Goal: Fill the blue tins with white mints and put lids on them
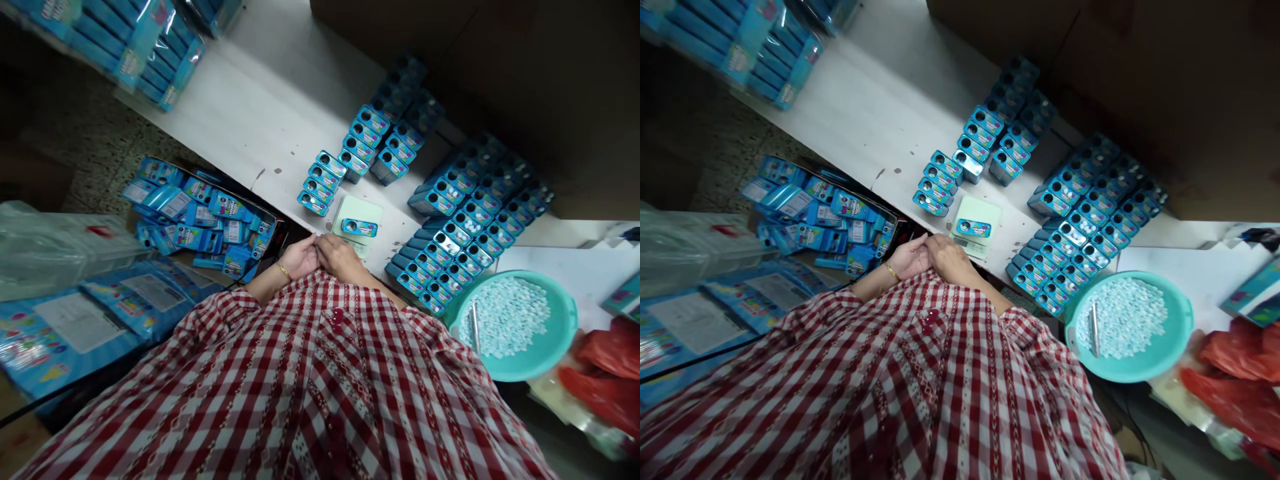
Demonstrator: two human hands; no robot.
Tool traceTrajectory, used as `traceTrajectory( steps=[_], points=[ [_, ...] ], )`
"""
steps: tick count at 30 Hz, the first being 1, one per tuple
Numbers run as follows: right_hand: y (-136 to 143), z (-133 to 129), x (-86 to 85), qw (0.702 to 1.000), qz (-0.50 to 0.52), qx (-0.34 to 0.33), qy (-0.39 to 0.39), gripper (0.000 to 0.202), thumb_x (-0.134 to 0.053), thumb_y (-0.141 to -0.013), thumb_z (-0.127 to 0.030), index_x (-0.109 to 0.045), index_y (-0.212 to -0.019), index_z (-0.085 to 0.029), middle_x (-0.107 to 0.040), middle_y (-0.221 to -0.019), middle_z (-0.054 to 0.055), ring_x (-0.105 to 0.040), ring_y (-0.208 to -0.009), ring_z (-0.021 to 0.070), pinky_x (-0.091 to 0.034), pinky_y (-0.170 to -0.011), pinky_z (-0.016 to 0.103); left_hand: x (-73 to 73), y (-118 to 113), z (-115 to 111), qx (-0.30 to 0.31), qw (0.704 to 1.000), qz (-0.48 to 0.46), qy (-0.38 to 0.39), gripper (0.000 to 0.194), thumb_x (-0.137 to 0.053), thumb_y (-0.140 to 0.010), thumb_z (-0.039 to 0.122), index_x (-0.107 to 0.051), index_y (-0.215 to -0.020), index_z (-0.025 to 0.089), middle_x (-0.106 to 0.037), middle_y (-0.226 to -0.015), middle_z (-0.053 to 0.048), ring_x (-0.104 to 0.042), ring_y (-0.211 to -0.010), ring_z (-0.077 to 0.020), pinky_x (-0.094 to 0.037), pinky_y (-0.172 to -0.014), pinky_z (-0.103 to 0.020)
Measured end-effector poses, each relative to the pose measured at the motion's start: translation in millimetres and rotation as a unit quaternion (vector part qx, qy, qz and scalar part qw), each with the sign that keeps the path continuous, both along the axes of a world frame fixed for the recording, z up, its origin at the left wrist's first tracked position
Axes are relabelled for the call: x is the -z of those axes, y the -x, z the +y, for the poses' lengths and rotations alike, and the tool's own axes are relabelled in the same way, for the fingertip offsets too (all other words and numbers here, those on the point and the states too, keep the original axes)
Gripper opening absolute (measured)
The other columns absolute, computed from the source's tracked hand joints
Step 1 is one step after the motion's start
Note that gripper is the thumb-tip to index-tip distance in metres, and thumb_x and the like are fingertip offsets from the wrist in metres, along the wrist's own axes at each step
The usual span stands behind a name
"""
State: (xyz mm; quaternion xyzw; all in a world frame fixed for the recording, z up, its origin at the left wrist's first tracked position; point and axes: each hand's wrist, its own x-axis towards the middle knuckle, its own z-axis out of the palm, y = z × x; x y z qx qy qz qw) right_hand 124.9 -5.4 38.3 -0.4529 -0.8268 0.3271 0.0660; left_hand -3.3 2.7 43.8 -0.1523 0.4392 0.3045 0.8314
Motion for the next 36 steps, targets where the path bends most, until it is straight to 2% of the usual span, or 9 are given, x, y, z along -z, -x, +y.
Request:
traceTrajectory(
  steps=[3,6,11,17,21,25,31,34,36],
  points=[
    [-14,2,-2.0,0.994,0.071,0.077,-0.008,0.019,-0.044,-0.089,-0.017,-0.059,-0.100,-0.015,-0.062,-0.100,0.011,-0.057,-0.095,0.0197,-0.047,-0.084,0.033,-2.7,-11,6,-0.021,0.999,-0.003,-0.030,0.033,-0.032,-0.095,0.019,-0.061,-0.104,0.007,-0.069,-0.089,-0.012,-0.066,-0.082,-0.0161,-0.049,-0.082,-0.028],
    [-28,8,-5.0,0.982,0.130,0.135,-0.021,0.019,-0.044,-0.087,-0.015,-0.060,-0.096,-0.017,-0.064,-0.095,0.009,-0.058,-0.092,0.0177,-0.048,-0.084,0.031,0.1,-16,9,-0.027,0.999,0.001,-0.045,0.031,-0.035,-0.094,0.017,-0.063,-0.100,0.007,-0.069,-0.085,-0.011,-0.066,-0.080,-0.0148,-0.049,-0.083,-0.027],
    [-50,19,-0.2,0.976,0.080,0.193,-0.064,0.018,-0.046,-0.088,-0.021,-0.063,-0.088,-0.016,-0.063,-0.089,0.009,-0.059,-0.086,0.0194,-0.048,-0.080,0.033,3.9,-13,12,-0.016,0.998,0.027,-0.056,0.032,-0.039,-0.091,0.019,-0.061,-0.110,0.006,-0.069,-0.095,-0.015,-0.065,-0.096,-0.0196,-0.046,-0.093,-0.032],
    [-72,18,10.2,0.960,0.085,0.249,-0.096,0.022,-0.043,-0.090,-0.022,-0.063,-0.098,-0.018,-0.064,-0.094,0.008,-0.059,-0.091,0.0191,-0.047,-0.084,0.034,5.6,-12,16,-0.015,0.998,0.057,-0.010,0.032,-0.040,-0.090,0.019,-0.061,-0.108,0.003,-0.070,-0.090,-0.015,-0.066,-0.090,-0.0182,-0.049,-0.089,-0.030],
    [-75,16,11.7,0.973,-0.007,0.208,-0.099,0.030,-0.049,-0.087,-0.027,-0.059,-0.114,-0.017,-0.061,-0.108,0.012,-0.053,-0.099,0.0243,-0.044,-0.088,0.040,7.2,-13,15,-0.021,0.995,0.092,-0.033,0.027,-0.044,-0.088,0.018,-0.065,-0.098,0.005,-0.070,-0.089,-0.014,-0.066,-0.090,-0.0172,-0.048,-0.092,-0.030],
    [-72,18,9.8,0.979,-0.091,0.162,-0.082,0.048,-0.054,-0.085,-0.032,-0.047,-0.129,-0.015,-0.053,-0.123,0.015,-0.046,-0.108,0.0292,-0.041,-0.088,0.044,-3.8,-14,15,-0.020,0.982,0.143,-0.124,0.023,-0.051,-0.083,0.017,-0.067,-0.097,0.009,-0.069,-0.101,-0.013,-0.062,-0.105,-0.0192,-0.041,-0.100,-0.034],
    [-79,15,8.5,0.975,-0.077,0.186,-0.092,0.040,-0.048,-0.087,-0.032,-0.050,-0.125,-0.019,-0.054,-0.122,0.013,-0.045,-0.108,0.0277,-0.039,-0.090,0.043,-22.7,-31,19,0.012,0.959,0.158,-0.233,0.019,-0.059,-0.080,0.022,-0.070,-0.094,0.015,-0.064,-0.119,-0.009,-0.048,-0.125,-0.0221,-0.030,-0.108,-0.038],
    [-84,10,11.0,0.972,-0.055,0.205,-0.105,0.040,-0.049,-0.087,-0.031,-0.051,-0.124,-0.019,-0.053,-0.122,0.013,-0.045,-0.110,0.0271,-0.040,-0.091,0.043,-22.7,-40,20,0.019,0.955,0.163,-0.249,0.021,-0.060,-0.081,0.024,-0.069,-0.098,0.018,-0.061,-0.125,-0.007,-0.040,-0.131,-0.0207,-0.026,-0.110,-0.037],
    [-87,8,13.0,0.970,-0.046,0.213,-0.111,0.040,-0.050,-0.086,-0.032,-0.051,-0.125,-0.019,-0.053,-0.122,0.012,-0.044,-0.111,0.0269,-0.040,-0.092,0.043,-18.4,-40,19,0.016,0.952,0.171,-0.255,0.022,-0.060,-0.081,0.025,-0.068,-0.100,0.018,-0.059,-0.128,-0.007,-0.040,-0.131,-0.0203,-0.026,-0.110,-0.036]
  ],
)
